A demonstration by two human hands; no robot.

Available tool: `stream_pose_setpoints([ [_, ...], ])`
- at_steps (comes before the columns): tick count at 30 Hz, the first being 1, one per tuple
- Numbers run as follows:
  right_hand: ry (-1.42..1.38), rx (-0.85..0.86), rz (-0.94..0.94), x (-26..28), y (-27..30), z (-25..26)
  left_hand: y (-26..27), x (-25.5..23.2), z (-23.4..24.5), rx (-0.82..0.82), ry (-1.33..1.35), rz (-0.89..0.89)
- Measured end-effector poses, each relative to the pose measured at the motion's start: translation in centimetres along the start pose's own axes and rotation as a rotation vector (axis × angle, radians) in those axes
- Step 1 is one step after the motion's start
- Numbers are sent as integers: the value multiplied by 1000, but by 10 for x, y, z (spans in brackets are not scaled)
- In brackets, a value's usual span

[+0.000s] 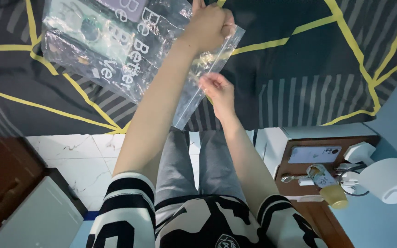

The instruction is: The person places several phone cases into a large plastic bag, then takes the bag and a small cardboard box and places them inside a cabinet.

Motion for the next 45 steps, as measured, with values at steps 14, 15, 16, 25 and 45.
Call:
stream_pose_setpoints([
  [14,212,23,-114,-55,27,20,7,-12,21,-65,84,98],
  [15,215,24,-115,-57,30,23,5,-8,9,-66,86,101],
  [16,165,39,-150,-61,34,24,4,-7,1,-121,20,38],
  [25,512,-6,-271,-115,77,33,12,-6,9,-236,105,61],
  [45,842,70,-256,-147,86,40,62,-29,24,-54,-31,110],
])
Point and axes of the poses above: each hand's wrist, its own y-axis away from the middle knuckle, its own z-axis out of the back of the hand, x = y × z, the point moved 5 cm from there along -y, towards the middle knuckle, and after that the axes turned 13 degrees about -y, right-handed, at the moved point
